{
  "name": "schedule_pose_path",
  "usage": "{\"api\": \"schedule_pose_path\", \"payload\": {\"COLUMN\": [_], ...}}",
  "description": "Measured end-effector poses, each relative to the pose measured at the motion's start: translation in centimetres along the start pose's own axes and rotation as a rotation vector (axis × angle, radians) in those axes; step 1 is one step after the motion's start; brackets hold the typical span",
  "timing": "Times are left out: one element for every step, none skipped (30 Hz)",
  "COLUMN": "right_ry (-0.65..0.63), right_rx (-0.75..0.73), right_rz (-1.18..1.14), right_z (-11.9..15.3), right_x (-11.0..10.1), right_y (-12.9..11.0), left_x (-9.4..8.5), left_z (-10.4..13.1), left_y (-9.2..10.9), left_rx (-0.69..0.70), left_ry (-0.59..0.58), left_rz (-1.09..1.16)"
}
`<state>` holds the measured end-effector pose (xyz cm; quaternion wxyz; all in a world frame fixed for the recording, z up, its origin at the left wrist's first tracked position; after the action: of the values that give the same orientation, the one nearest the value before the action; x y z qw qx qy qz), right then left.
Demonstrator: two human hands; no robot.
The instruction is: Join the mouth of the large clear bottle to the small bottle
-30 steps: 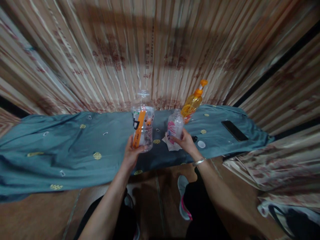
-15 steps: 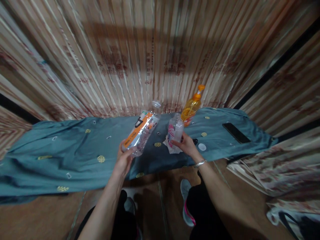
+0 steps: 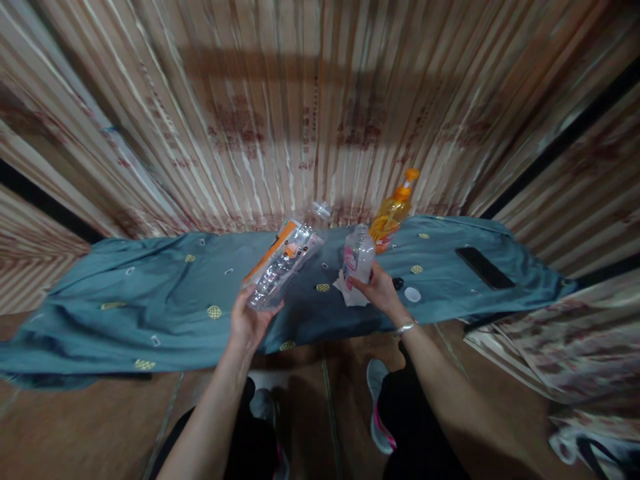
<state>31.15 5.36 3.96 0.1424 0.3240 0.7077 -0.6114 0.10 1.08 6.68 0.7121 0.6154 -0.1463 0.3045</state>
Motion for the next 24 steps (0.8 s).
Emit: {"api": "schedule_pose_path", "payload": {"right_ry": [0.003,0.002,-0.001,-0.003,-0.004,-0.002,-0.001,-0.001,-0.003,-0.009,-0.015,-0.018,-0.023,-0.034,-0.037,-0.036,-0.035,-0.037,-0.04,-0.041,-0.039,-0.036,-0.031,-0.025], "right_rx": [0.006,0.013,0.019,0.024,0.027,0.029,0.032,0.035,0.038,0.043,0.043,0.039,0.04,0.047,0.041,0.022,-0.001,-0.018,-0.029,-0.032,-0.027,-0.022,-0.019,-0.021], "right_rz": [0.011,0.02,0.024,0.02,0.009,-0.005,-0.019,-0.03,-0.035,-0.037,-0.037,-0.039,-0.04,-0.036,-0.038,-0.046,-0.06,-0.077,-0.094,-0.109,-0.12,-0.128,-0.133,-0.136], "right_z": [0.0,-0.1,-0.1,-0.1,-0.1,-0.1,-0.1,0.0,0.0,0.1,0.1,0.1,0.2,0.2,0.2,0.2,0.2,0.2,0.2,0.2,0.1,0.1,0.1,0.1], "right_x": [0.0,0.1,0.2,0.2,0.3,0.3,0.3,0.3,0.3,0.3,0.3,0.4,0.4,0.5,0.6,0.8,0.9,1.0,1.2,1.3,1.4,1.4,1.4,1.4], "right_y": [0.1,0.1,0.2,0.3,0.4,0.4,0.4,0.4,0.4,0.4,0.3,0.3,0.2,0.2,0.1,0.1,0.0,0.0,0.1,0.2,0.3,0.5,0.6,0.7], "left_x": [0.1,0.2,0.2,0.3,0.3,0.3,0.2,0.2,0.1,0.1,0.0,0.0,0.0,0.0,0.1,0.1,0.1,0.1,0.1,0.1,0.1,0.0,0.0,-0.1], "left_z": [0.1,0.2,0.3,0.3,0.4,0.4,0.4,0.4,0.4,0.3,0.3,0.2,0.1,0.1,0.0,-0.1,-0.1,-0.2,-0.2,-0.3,-0.3,-0.3,-0.3,-0.3], "left_y": [0.1,0.2,0.3,0.4,0.5,0.5,0.6,0.6,0.6,0.7,0.7,0.8,0.9,1.0,1.1,1.2,1.3,1.5,1.6,1.7,1.8,1.9,2.0,2.0], "left_rx": [0.0,0.0,0.0,0.0,0.001,0.002,0.002,0.003,0.003,0.004,0.006,0.009,0.014,0.021,0.028,0.036,0.044,0.052,0.059,0.066,0.074,0.081,0.088,0.093], "left_ry": [-0.001,-0.001,0.001,0.004,0.009,0.015,0.023,0.03,0.036,0.041,0.044,0.046,0.047,0.048,0.049,0.051,0.051,0.05,0.049,0.048,0.049,0.051,0.056,0.061], "left_rz": [0.004,0.008,0.012,0.016,0.019,0.021,0.022,0.023,0.023,0.025,0.027,0.03,0.033,0.035,0.037,0.038,0.038,0.038,0.036,0.035,0.034,0.034,0.033,0.032]}}
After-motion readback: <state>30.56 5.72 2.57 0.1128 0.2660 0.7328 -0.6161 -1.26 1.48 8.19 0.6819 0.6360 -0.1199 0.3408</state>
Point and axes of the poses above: each hand's wrist, its own z-axis away from the middle knuckle, its own x-axis out of the palm, y = z × x, the point moved 3 cm from there along -z, towards the middle knuckle, and after that the axes turned 1 degree about x, right-handed, at the moved point
